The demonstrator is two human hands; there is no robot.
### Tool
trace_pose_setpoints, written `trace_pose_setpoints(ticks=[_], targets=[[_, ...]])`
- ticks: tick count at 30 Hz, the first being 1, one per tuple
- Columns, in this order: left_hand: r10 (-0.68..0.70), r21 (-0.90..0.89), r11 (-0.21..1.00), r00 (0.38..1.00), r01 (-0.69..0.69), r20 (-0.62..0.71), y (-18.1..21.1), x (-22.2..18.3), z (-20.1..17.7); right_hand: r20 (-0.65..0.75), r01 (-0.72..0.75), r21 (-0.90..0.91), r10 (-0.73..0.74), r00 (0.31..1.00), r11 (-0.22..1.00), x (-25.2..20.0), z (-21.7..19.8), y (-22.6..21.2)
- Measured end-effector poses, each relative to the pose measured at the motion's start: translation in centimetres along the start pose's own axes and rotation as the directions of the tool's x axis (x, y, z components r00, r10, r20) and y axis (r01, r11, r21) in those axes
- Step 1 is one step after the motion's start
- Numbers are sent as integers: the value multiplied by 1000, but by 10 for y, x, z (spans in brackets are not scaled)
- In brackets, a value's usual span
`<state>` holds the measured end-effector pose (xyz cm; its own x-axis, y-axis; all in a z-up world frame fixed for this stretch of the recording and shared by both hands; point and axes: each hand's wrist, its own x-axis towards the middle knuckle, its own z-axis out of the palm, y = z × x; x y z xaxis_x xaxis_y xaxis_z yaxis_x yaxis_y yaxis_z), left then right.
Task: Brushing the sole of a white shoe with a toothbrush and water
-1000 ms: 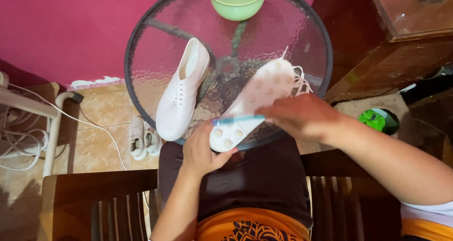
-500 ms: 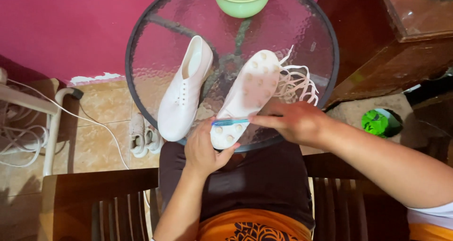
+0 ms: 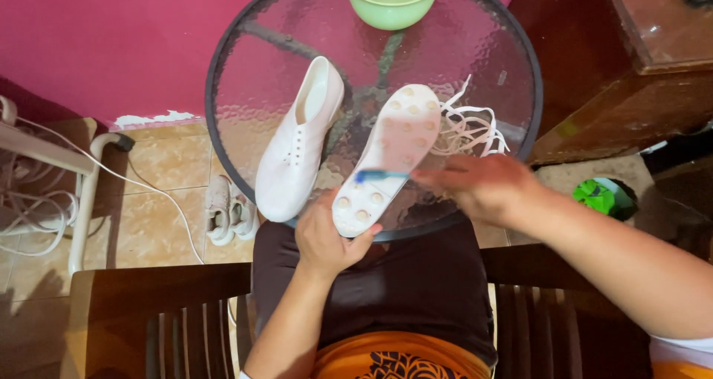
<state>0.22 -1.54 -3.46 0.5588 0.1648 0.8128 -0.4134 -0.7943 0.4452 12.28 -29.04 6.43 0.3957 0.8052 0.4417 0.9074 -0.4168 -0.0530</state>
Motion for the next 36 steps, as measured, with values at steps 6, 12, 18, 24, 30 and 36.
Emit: trace_pose_setpoints(ticks=[6,12,18,24,30,36], targets=[[31,21,999,999,-30,-26,0,0,3,-4,-112,135,114,994,984,-1,4,3],[36,18,999,999,-35,-41,3,9,-1,77,-29,100,22,997,995,18,-25,-20],[68,-5,998,997,-68,-34,0,5,2,35,-67,192,62,997,979,10,-9,-8],[49,3,999,998,-49,-31,2,7,-2,10,23,66,-24,1000,998,23,-31,-22],[45,9,999,999,-45,-28,2,8,-1,91,-76,134,64,994,988,13,-23,-11],[34,-19,999,999,-35,-18,3,10,-4,144,3,58,-11,989,998,15,-29,-17]])
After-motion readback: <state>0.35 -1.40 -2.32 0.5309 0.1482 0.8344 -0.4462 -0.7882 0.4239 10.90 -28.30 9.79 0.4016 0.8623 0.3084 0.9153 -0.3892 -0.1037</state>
